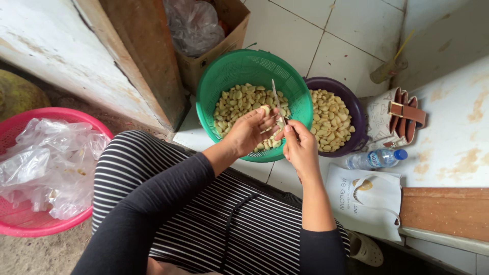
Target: The person sits on the floor and uses a small knife to peel the skin off cashew nuts one by one. They transfer the peeled nuts into a purple bowl and place the discarded skins into a pink basket.
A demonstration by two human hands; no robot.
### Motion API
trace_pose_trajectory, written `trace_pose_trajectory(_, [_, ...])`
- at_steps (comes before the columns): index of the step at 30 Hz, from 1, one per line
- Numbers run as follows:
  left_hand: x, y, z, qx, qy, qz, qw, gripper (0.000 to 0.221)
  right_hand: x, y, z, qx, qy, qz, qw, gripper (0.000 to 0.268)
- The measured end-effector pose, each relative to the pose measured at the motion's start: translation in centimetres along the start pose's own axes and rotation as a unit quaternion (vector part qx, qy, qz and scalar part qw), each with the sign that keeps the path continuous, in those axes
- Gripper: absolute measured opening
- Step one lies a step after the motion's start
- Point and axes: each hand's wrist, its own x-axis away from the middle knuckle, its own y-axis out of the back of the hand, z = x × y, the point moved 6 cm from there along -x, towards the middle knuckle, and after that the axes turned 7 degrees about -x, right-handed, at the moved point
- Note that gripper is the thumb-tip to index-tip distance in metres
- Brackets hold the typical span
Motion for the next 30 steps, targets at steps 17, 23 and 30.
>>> trace_pose_trajectory(17, [1.1,-1.8,1.1,0.070,-0.040,0.035,0.996,0.018,0.8,0.8,0.3,0.062,0.089,-0.113,0.988,0.020])
trace_pose_trajectory(23, [5.4,-1.3,-6.6,0.101,-0.131,-0.013,0.986,0.020,-0.3,0.4,-0.2,0.070,0.154,-0.072,0.983,0.018])
trace_pose_trajectory(30, [18.7,10.1,-18.7,0.048,-0.319,-0.133,0.937,0.019,0.2,-5.6,-0.2,0.142,0.146,0.020,0.979,0.018])
